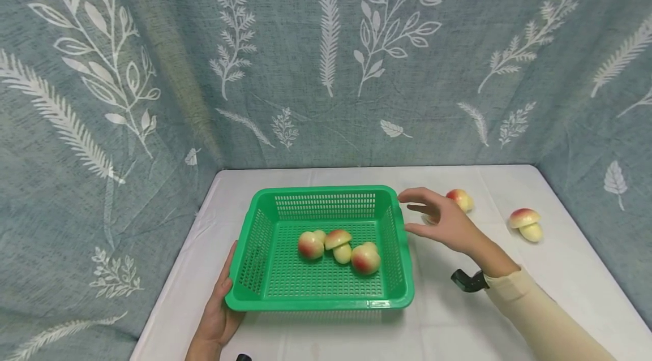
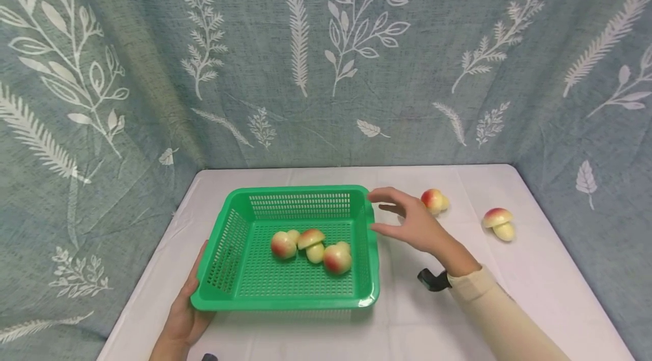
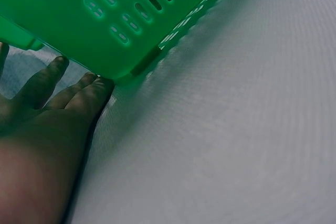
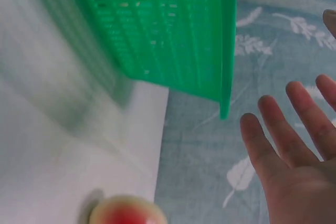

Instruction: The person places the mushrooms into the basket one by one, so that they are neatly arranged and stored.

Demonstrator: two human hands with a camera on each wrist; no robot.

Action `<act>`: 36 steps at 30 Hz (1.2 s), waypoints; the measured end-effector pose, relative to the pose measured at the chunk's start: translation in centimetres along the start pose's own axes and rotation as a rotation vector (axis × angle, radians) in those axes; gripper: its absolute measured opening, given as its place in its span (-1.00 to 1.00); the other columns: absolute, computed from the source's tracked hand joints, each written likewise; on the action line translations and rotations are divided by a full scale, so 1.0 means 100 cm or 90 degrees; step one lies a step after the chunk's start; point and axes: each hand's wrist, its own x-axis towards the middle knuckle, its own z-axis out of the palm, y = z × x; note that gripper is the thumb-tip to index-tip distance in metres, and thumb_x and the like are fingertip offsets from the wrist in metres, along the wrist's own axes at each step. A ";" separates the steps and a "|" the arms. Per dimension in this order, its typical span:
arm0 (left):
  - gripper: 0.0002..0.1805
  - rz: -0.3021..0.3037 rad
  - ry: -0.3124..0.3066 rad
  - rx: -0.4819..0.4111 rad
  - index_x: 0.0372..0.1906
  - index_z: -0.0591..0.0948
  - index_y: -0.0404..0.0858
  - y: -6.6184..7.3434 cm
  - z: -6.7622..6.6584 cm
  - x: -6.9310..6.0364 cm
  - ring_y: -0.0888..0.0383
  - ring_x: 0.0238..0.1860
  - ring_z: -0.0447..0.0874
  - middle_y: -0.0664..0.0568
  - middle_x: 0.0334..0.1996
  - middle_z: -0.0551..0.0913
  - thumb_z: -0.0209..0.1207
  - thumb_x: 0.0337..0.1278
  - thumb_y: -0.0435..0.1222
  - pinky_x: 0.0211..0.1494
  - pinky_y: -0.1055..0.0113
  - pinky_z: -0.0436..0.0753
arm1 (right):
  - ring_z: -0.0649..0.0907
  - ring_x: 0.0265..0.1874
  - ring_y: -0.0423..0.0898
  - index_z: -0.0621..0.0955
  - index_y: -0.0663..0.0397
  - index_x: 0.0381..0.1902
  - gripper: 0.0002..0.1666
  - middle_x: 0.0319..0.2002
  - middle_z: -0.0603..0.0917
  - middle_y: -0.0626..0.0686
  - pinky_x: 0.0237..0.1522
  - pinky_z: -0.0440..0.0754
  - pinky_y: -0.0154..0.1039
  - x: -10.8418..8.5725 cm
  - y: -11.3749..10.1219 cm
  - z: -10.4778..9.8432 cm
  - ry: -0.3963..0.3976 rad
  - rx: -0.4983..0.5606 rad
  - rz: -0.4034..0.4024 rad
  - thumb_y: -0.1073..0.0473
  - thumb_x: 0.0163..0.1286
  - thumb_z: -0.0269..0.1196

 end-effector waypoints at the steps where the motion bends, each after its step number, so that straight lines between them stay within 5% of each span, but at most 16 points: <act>1: -0.22 -0.001 0.002 0.000 0.81 -0.16 0.23 0.000 0.000 0.000 0.35 0.71 -0.12 0.30 0.78 -0.15 -0.24 0.65 0.05 0.53 0.45 0.22 | 0.62 0.37 0.17 0.61 0.06 0.40 -0.35 0.34 0.64 0.05 0.39 0.58 0.05 -0.002 0.001 -0.002 0.005 -0.001 0.011 0.31 0.39 0.54; 10: -0.23 -0.001 0.013 0.008 0.81 -0.12 0.25 0.002 -0.001 0.001 0.38 0.70 -0.12 0.31 0.78 -0.13 -0.24 0.64 0.04 0.55 0.45 0.20 | 0.67 0.27 -0.09 0.59 0.08 0.41 -0.35 0.30 0.66 0.12 0.33 0.63 -0.11 -0.012 0.014 -0.021 0.049 -0.006 0.016 0.33 0.41 0.52; 16: -0.23 0.004 -0.006 0.004 0.81 -0.15 0.22 0.002 0.000 0.000 0.35 0.72 -0.16 0.29 0.78 -0.16 -0.26 0.65 0.03 0.55 0.45 0.18 | 0.66 0.28 0.06 0.60 0.04 0.40 -0.35 0.26 0.69 0.08 0.29 0.65 -0.15 -0.022 0.021 -0.033 0.081 -0.036 0.024 0.35 0.40 0.52; 36: -0.22 0.005 -0.005 0.003 0.81 -0.18 0.21 -0.001 0.000 -0.001 0.46 0.67 -0.05 0.30 0.78 -0.15 -0.27 0.65 0.03 0.54 0.47 0.20 | 0.66 0.29 -0.08 0.59 0.16 0.40 -0.34 0.23 0.69 0.03 0.28 0.62 -0.27 -0.037 0.033 -0.054 0.135 -0.044 0.035 0.42 0.38 0.51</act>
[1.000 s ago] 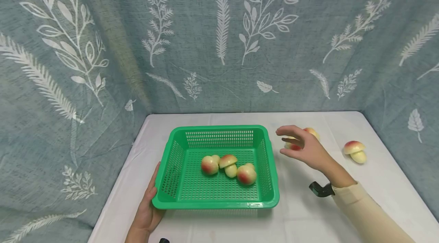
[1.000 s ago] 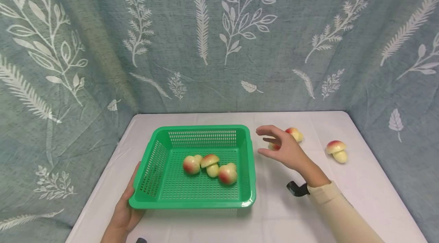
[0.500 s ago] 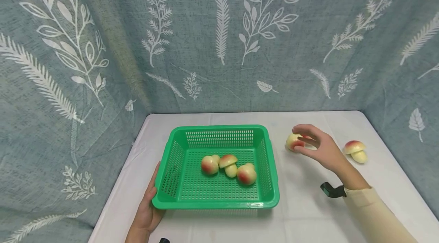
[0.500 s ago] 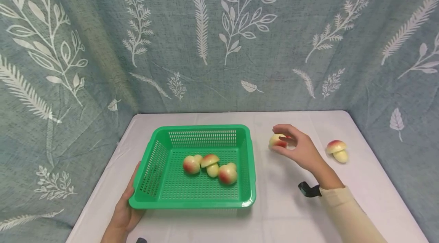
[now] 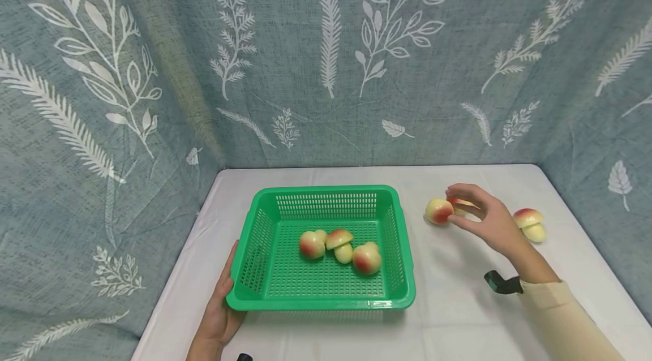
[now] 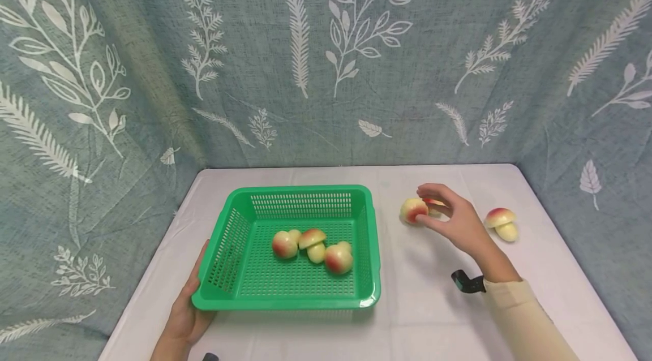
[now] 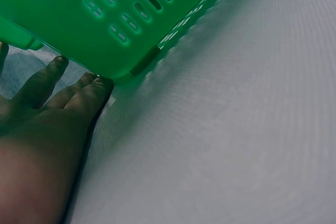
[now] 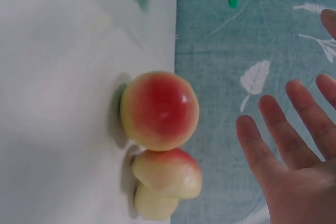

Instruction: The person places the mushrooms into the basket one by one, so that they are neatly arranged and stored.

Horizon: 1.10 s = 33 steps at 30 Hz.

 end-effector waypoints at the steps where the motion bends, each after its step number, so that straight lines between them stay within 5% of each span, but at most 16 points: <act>1: -0.22 -0.001 0.001 0.000 0.81 -0.18 0.22 0.000 0.000 0.000 0.46 0.67 -0.05 0.30 0.78 -0.15 -0.27 0.65 0.03 0.54 0.47 0.20 | 0.66 0.29 -0.06 0.59 0.15 0.40 -0.34 0.24 0.69 0.07 0.28 0.62 -0.27 0.000 0.001 -0.001 0.002 0.002 0.006 0.41 0.38 0.51; 8: -0.22 0.003 0.000 -0.003 0.81 -0.16 0.22 -0.001 0.000 0.001 0.43 0.68 -0.07 0.27 0.79 -0.16 -0.25 0.65 0.03 0.54 0.46 0.20 | 0.66 0.27 0.03 0.59 0.13 0.37 -0.37 0.24 0.65 0.37 0.27 0.63 -0.26 -0.002 0.009 -0.004 0.017 0.008 0.019 0.41 0.39 0.50; 20: -0.23 0.013 -0.014 0.001 0.81 -0.17 0.21 -0.001 -0.001 0.002 0.40 0.69 -0.11 0.31 0.78 -0.15 -0.27 0.66 0.00 0.54 0.46 0.19 | 0.64 0.26 -0.18 0.53 0.30 0.41 -0.34 0.25 0.64 0.33 0.23 0.65 -0.29 -0.002 0.025 -0.006 0.023 0.029 0.012 0.43 0.41 0.48; 33: -0.22 0.008 -0.009 0.004 0.81 -0.19 0.19 0.000 -0.001 0.001 0.41 0.69 -0.12 0.25 0.79 -0.20 -0.26 0.66 0.02 0.55 0.47 0.18 | 0.65 0.28 -0.09 0.53 0.29 0.40 -0.38 0.25 0.62 0.41 0.27 0.62 -0.28 0.000 0.036 -0.001 0.019 0.009 0.033 0.39 0.45 0.46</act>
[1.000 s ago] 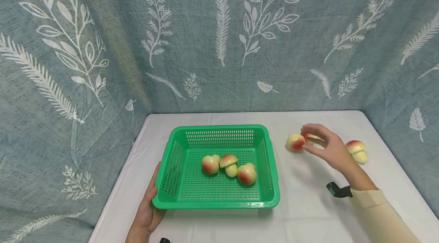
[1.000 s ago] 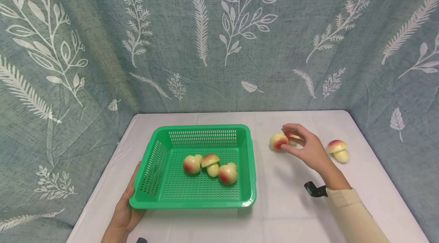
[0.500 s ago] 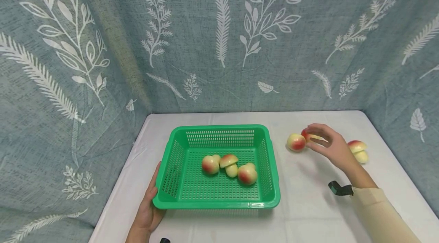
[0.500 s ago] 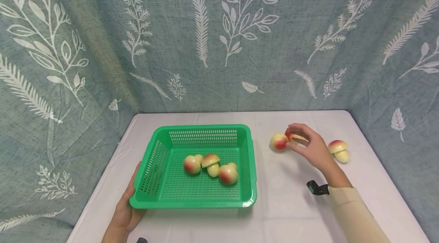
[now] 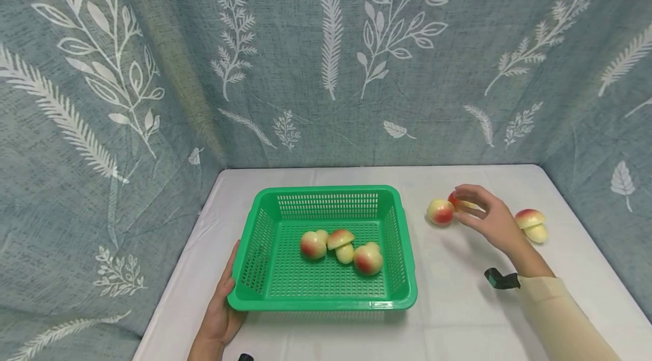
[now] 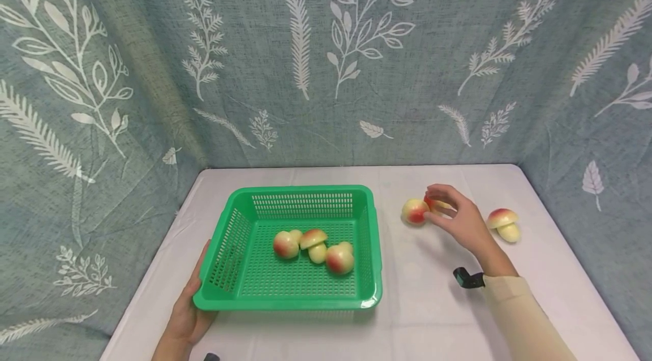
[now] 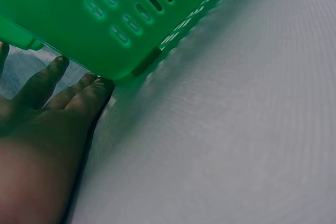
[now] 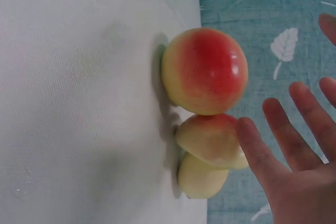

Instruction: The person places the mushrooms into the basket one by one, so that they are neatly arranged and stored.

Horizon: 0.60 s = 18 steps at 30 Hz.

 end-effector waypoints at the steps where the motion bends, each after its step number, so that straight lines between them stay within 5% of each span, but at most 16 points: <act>1: -0.22 -0.002 0.002 -0.001 0.81 -0.19 0.20 0.000 0.000 0.000 0.41 0.69 -0.13 0.25 0.79 -0.19 -0.26 0.66 0.02 0.55 0.47 0.18 | 0.66 0.27 -0.09 0.53 0.29 0.40 -0.38 0.25 0.63 0.42 0.27 0.62 -0.28 0.000 0.000 0.000 0.002 -0.001 0.000 0.39 0.45 0.47; 18: -0.23 -0.003 0.006 0.002 0.81 -0.16 0.23 -0.002 -0.003 0.001 0.42 0.68 -0.05 0.24 0.79 -0.17 -0.26 0.65 0.03 0.53 0.45 0.21 | 0.67 0.25 0.03 0.54 0.30 0.40 -0.37 0.25 0.64 0.37 0.26 0.63 -0.32 0.001 0.010 0.009 0.009 -0.005 0.017 0.34 0.45 0.49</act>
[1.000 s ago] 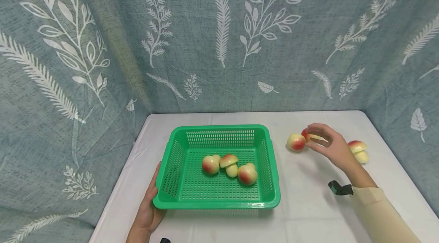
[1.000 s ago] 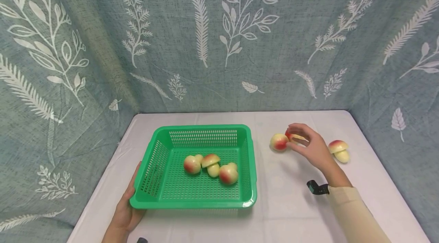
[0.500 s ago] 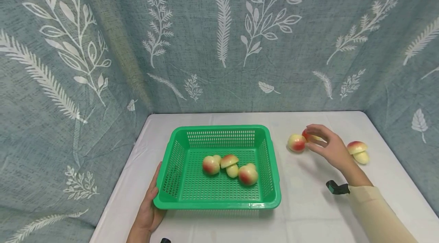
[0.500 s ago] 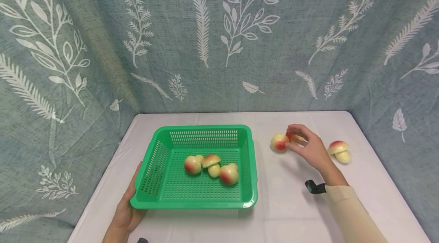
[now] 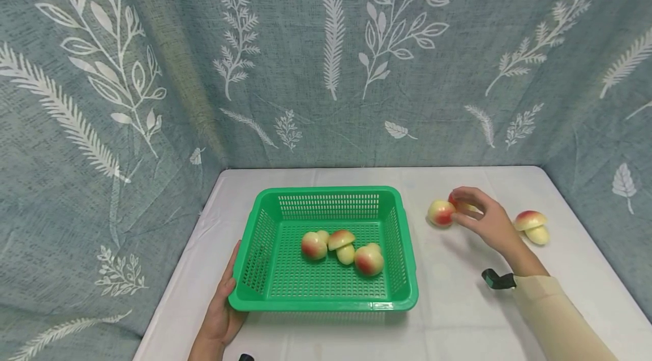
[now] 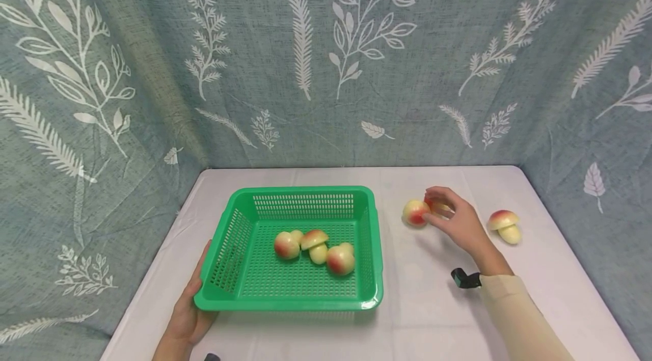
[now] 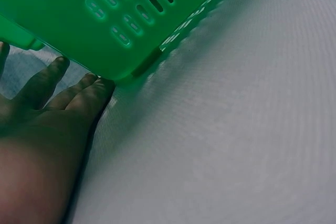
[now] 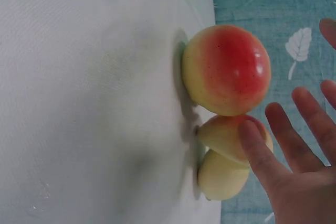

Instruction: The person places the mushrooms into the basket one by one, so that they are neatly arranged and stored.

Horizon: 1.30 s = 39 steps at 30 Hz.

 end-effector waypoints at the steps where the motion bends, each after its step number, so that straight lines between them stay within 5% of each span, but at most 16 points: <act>1: -0.23 0.000 0.000 0.000 0.81 -0.16 0.23 0.000 0.000 0.000 0.42 0.68 -0.05 0.24 0.79 -0.17 -0.26 0.65 0.03 0.53 0.45 0.21 | 0.66 0.26 0.02 0.54 0.31 0.40 -0.37 0.26 0.63 0.38 0.26 0.63 -0.30 0.000 0.000 0.000 -0.001 0.005 -0.003 0.34 0.45 0.49; 12: -0.23 0.005 0.002 0.000 0.81 -0.14 0.21 0.000 0.000 -0.001 0.41 0.68 -0.04 0.24 0.79 -0.15 -0.26 0.65 0.03 0.53 0.46 0.21 | 0.62 0.28 -0.10 0.53 0.38 0.39 -0.38 0.29 0.61 0.37 0.24 0.68 -0.18 0.001 0.010 0.004 -0.005 0.005 -0.001 0.38 0.45 0.47; 26: -0.23 0.007 -0.002 0.004 0.81 -0.14 0.22 0.001 0.000 0.000 0.42 0.67 -0.03 0.25 0.79 -0.15 -0.25 0.65 0.03 0.53 0.46 0.22 | 0.55 0.38 0.35 0.48 0.29 0.48 -0.27 0.35 0.59 0.35 0.18 0.60 -0.46 0.002 0.018 0.007 -0.018 -0.021 0.046 0.31 0.44 0.50; 39: -0.22 0.008 -0.012 -0.004 0.81 -0.18 0.21 0.000 -0.002 0.000 0.43 0.67 -0.04 0.23 0.79 -0.19 -0.26 0.65 0.03 0.54 0.44 0.21 | 0.56 0.38 0.30 0.47 0.29 0.53 -0.22 0.40 0.58 0.33 0.28 0.64 -0.22 0.001 0.024 0.011 -0.019 -0.037 0.061 0.30 0.44 0.51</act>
